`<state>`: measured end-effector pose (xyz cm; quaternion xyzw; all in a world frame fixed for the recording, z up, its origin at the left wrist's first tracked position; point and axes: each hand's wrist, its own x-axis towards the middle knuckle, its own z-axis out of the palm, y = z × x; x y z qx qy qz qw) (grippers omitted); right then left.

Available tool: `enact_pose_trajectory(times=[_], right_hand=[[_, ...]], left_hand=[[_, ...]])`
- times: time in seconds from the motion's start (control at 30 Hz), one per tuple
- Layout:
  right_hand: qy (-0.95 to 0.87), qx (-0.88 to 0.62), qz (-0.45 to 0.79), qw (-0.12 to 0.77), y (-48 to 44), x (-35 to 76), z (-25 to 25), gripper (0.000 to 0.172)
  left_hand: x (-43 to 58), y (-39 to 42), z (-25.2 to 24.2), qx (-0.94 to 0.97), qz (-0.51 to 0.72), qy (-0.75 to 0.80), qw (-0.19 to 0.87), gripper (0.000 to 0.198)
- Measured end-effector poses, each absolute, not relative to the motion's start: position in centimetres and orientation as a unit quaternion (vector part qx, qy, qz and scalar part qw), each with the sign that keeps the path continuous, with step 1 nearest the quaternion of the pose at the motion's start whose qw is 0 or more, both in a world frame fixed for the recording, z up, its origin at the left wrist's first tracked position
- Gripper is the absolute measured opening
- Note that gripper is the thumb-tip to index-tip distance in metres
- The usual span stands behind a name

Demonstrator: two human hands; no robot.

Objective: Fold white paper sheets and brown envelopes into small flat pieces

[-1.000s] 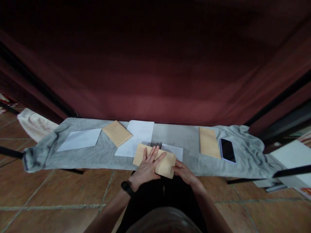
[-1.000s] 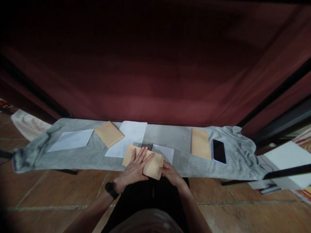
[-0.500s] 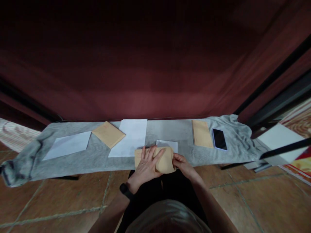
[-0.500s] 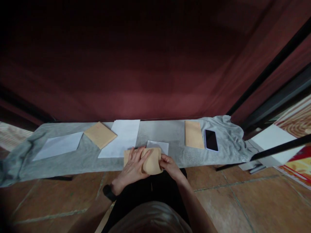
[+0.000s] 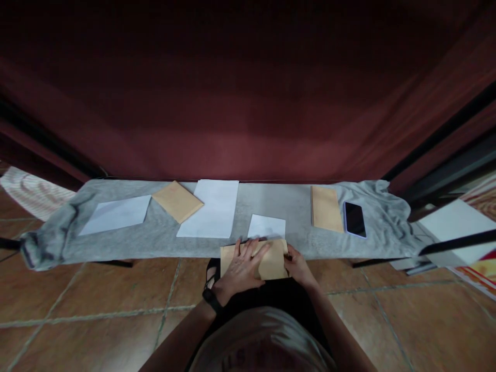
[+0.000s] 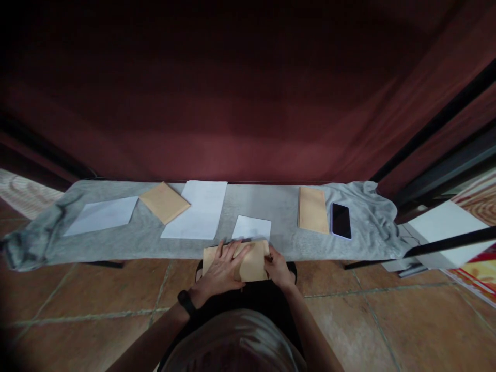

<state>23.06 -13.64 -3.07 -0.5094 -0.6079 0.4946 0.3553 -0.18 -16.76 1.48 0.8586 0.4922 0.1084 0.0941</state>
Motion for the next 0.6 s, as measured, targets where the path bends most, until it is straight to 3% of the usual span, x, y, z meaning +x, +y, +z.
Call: enact_pose_trajectory(times=[0.2, 0.27, 0.47, 0.6], right_hand=[[-0.636, -0.636, 0.217, 0.380, -14.8, 23.2, -2.6, 0.028], [-0.633, -0.645, 0.202, 0.377, -15.3, 23.3, -2.0, 0.030], [-0.602, -0.525, 0.482, 0.359, -16.1, 23.8, 0.5, 0.032], [-0.570, -0.437, 0.645, 0.260, -16.5, 24.3, 1.1, 0.040]], left_hand=[[0.2, -17.3, 1.2, 0.859, 0.113, 0.495, 0.067, 0.100], [0.4, -17.5, 1.2, 0.856, 0.110, 0.500, 0.066, 0.098], [0.7, -18.1, 1.6, 0.864, 0.103, 0.486, 0.078, 0.099], [0.7, -18.6, 2.0, 0.868, 0.111, 0.474, 0.095, 0.103]])
